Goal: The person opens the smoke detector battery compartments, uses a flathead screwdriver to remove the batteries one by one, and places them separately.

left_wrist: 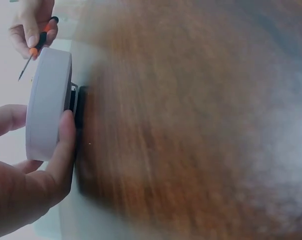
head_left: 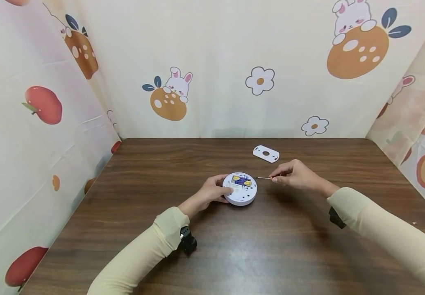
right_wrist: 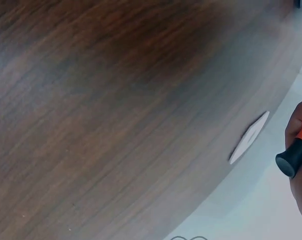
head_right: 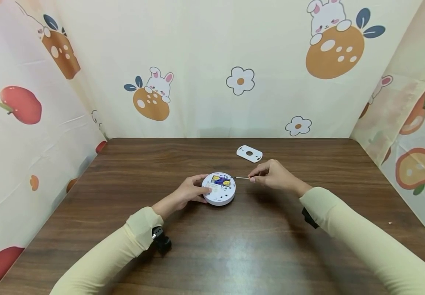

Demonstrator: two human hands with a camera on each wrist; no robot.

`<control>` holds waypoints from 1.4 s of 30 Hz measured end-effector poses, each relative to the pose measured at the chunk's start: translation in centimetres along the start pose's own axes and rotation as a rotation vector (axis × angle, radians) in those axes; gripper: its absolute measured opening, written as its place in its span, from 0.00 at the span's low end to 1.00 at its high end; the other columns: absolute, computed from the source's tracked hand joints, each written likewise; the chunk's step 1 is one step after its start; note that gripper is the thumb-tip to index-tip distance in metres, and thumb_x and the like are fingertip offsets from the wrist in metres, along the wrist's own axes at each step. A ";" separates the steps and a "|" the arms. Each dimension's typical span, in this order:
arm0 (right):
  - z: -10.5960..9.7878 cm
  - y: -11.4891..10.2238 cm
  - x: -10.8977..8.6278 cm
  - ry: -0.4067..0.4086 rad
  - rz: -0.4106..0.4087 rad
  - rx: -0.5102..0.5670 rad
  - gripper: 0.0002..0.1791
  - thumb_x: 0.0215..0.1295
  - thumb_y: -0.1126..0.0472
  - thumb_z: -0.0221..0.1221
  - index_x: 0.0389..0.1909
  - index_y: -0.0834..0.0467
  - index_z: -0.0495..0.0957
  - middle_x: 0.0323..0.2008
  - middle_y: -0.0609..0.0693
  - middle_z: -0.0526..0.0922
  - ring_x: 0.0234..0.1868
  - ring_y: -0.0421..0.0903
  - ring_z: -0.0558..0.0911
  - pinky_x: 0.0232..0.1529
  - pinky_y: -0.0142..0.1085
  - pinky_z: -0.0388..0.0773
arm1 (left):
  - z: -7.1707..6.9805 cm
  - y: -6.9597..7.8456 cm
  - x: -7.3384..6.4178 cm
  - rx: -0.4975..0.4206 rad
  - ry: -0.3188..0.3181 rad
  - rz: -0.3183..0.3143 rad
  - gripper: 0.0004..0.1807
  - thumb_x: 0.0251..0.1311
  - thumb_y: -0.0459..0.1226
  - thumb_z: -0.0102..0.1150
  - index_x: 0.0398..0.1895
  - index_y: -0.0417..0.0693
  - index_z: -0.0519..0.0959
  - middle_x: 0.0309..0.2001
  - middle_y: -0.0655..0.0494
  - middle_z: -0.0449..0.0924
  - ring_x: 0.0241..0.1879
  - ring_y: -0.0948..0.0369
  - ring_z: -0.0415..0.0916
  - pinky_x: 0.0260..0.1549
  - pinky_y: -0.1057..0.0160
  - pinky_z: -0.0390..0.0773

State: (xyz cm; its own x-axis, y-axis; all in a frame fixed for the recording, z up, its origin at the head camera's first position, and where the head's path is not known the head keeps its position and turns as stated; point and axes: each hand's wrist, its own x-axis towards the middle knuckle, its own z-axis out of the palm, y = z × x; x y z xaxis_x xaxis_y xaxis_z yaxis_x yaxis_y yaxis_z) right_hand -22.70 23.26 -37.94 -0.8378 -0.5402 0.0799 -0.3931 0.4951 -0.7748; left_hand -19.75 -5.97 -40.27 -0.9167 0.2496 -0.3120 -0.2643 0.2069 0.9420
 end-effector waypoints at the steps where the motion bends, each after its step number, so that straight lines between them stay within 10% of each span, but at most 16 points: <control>1: -0.1 -0.1 0.0 0.005 -0.007 -0.002 0.07 0.59 0.66 0.65 0.37 0.65 0.85 0.33 0.56 0.85 0.25 0.42 0.77 0.23 0.30 0.76 | 0.0 0.1 0.0 0.013 0.002 -0.004 0.32 0.56 0.26 0.61 0.67 0.40 0.66 0.48 0.42 0.72 0.31 0.58 0.76 0.28 0.60 0.85; 32: -0.4 -1.8 0.1 0.055 -0.030 -0.139 0.06 0.60 0.65 0.65 0.36 0.62 0.85 0.33 0.47 0.85 0.29 0.43 0.76 0.26 0.31 0.75 | -0.5 -0.1 -0.5 0.057 0.081 -0.018 0.35 0.57 0.33 0.66 0.65 0.34 0.60 0.40 0.41 0.77 0.28 0.57 0.78 0.27 0.60 0.85; 42: -0.4 -1.5 0.7 -0.057 -0.257 -0.316 0.05 0.59 0.70 0.64 0.35 0.60 0.85 0.32 0.50 0.85 0.28 0.38 0.77 0.26 0.31 0.77 | -0.4 0.0 -0.6 0.035 0.063 -0.027 0.36 0.54 0.30 0.67 0.63 0.33 0.60 0.40 0.40 0.77 0.27 0.56 0.79 0.27 0.59 0.85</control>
State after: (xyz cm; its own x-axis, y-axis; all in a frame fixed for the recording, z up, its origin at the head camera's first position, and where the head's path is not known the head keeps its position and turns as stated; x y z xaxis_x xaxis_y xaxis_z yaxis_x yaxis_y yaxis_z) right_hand -22.85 22.43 -36.45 -0.6787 -0.7055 0.2039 -0.6909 0.5193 -0.5029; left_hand -19.29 -6.51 -39.99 -0.9267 0.1836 -0.3279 -0.2796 0.2459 0.9281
